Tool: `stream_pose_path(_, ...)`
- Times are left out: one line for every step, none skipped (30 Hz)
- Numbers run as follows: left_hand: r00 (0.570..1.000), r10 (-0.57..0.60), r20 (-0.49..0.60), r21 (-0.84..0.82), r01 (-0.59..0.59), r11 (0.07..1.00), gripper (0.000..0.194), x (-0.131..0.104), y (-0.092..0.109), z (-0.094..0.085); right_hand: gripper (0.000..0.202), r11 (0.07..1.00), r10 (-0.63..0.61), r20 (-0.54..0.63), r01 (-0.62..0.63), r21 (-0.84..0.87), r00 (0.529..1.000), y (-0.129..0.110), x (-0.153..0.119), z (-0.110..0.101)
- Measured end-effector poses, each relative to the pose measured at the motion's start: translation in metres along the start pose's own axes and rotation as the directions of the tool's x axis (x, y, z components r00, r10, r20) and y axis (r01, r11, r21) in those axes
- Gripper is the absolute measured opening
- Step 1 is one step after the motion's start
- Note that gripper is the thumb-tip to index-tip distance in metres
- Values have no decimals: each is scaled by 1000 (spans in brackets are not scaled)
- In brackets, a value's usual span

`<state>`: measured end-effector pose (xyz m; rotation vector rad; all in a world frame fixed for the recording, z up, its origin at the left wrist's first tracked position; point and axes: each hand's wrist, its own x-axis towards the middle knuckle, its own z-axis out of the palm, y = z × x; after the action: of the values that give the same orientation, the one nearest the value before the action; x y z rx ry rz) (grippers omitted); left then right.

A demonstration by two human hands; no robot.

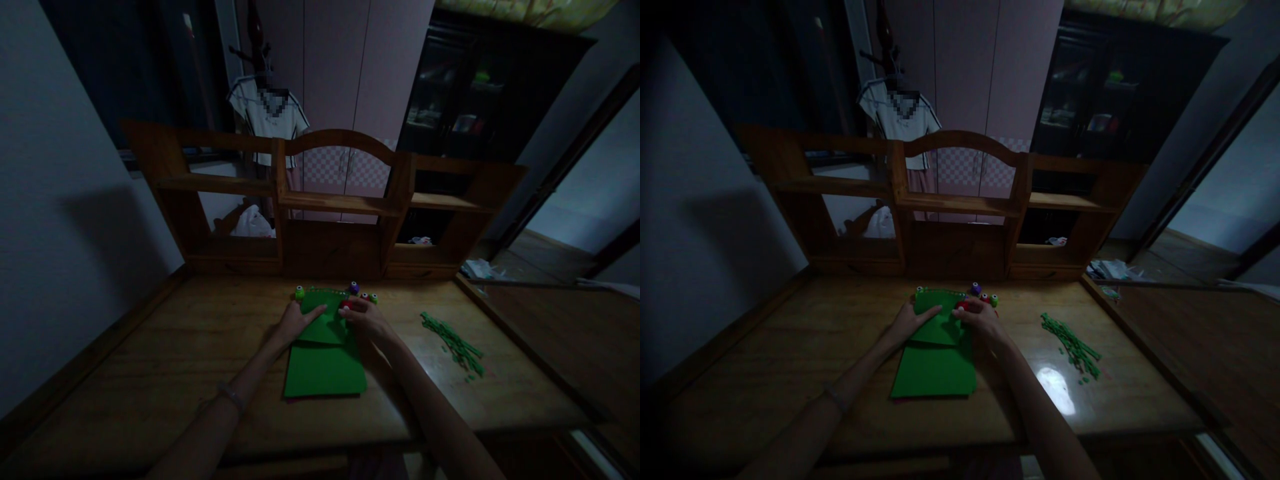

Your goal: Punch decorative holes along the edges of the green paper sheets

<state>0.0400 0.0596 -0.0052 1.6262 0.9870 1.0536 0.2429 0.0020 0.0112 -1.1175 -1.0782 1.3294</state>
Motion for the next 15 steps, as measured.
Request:
stream_pose_path(1000,-10,7,-11,10,1000,42,0,0,0,41,1000,-1,4,1,-4,1000,-1,0,0)
stream_pose_path(1000,-17,12,-20,17,1000,42,0,0,0,41,1000,1,4,-1,-7,1000,-1,-1,0)
stream_pose_path(1000,-22,12,-23,22,999,42,0,0,0,40,1000,0,3,0,-8,1000,-2,-1,0)
stream_pose_path(1000,-24,9,-19,24,1000,42,0,0,0,39,1000,-1,5,1,-6,1000,-2,-2,0)
stream_pose_path(1000,-26,7,-13,26,1000,42,0,1,0,39,1000,-3,7,3,-1,1000,-2,-2,0)
stream_pose_path(1000,-28,6,-7,28,1000,42,0,1,-1,39,1000,-4,12,4,3,1000,-1,-2,0)
stream_pose_path(1000,-26,10,-2,26,1000,42,0,2,-1,39,1000,-4,17,4,5,1000,-1,-2,0)
stream_pose_path(1000,-24,18,0,24,1000,42,0,2,-1,39,1000,-4,19,4,7,1000,0,-1,-1)
stream_pose_path(999,-21,25,-4,21,1000,42,-1,2,-1,40,1000,-1,16,1,7,1000,1,-1,-1)
stream_pose_path(999,-18,30,-10,18,1000,42,-1,3,-1,41,1000,4,11,-4,7,1000,2,0,-1)
stream_pose_path(999,-16,30,-17,17,1000,42,-1,3,-1,43,1000,10,3,-10,7,1000,3,1,-1)
stream_pose_path(999,-16,32,-25,17,1000,42,-1,3,-1,44,1000,17,-9,-17,7,1000,5,2,-2)
stream_pose_path(999,-16,39,-34,18,999,42,-1,3,-1,45,1000,21,-23,-21,8,1000,5,2,-1)
stream_pose_path(999,-18,46,-41,20,999,42,-2,3,0,46,1000,25,-34,-24,8,999,6,2,-1)
stream_pose_path(999,-18,51,-44,21,999,42,-2,3,0,46,1000,26,-41,-26,6,999,6,2,-1)
